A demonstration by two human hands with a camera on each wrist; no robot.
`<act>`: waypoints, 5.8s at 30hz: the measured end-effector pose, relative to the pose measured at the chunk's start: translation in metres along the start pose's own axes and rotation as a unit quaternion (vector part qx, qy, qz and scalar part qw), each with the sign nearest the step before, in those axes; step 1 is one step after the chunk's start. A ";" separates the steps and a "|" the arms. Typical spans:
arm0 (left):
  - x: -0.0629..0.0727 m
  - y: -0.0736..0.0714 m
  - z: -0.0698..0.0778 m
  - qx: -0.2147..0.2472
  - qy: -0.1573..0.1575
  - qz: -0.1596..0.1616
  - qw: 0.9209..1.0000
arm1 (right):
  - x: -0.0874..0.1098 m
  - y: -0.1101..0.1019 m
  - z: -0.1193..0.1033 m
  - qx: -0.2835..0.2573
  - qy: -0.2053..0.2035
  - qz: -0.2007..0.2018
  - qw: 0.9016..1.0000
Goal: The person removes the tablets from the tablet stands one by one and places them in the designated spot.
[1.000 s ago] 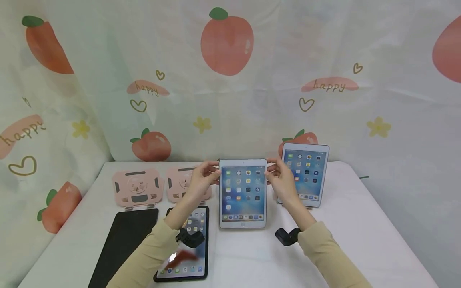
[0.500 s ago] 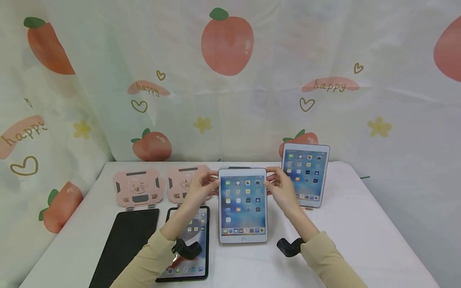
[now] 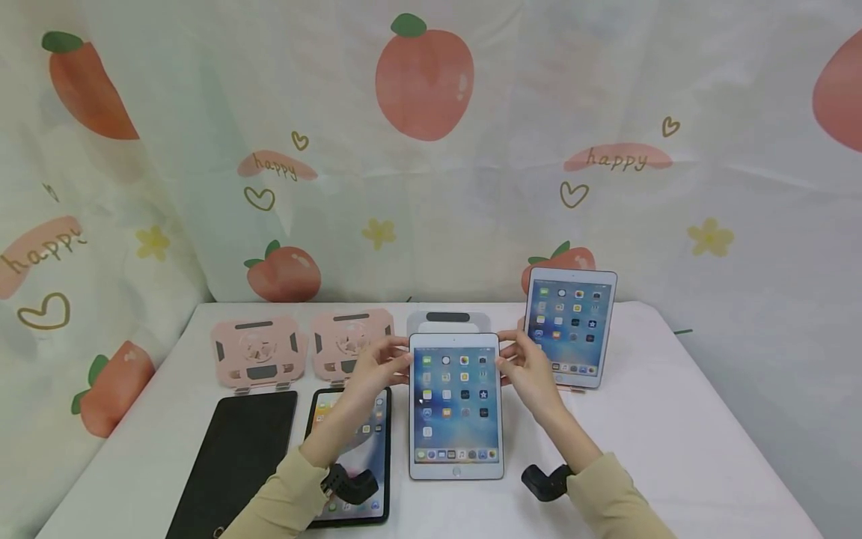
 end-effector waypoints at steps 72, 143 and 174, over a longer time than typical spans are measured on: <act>0.008 0.006 -0.047 -0.241 -0.010 0.020 0.970 | 0.031 0.026 0.046 0.040 0.131 -0.097 0.986; 0.001 0.020 -0.037 -0.344 0.071 0.057 0.934 | 0.028 0.007 0.050 0.079 0.080 -0.108 0.988; -0.014 0.070 -0.015 -0.322 0.112 0.033 0.939 | 0.025 -0.045 0.064 0.160 0.000 -0.023 0.987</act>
Point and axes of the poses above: each hand's wrist, its own x-axis away from the middle knuckle, its own y-axis out of the palm, z = x × y, the point moved 1 cm from there along -x, towards the middle knuckle, and after that the axes turned 11 degrees about -y, right-handed, at the moved point
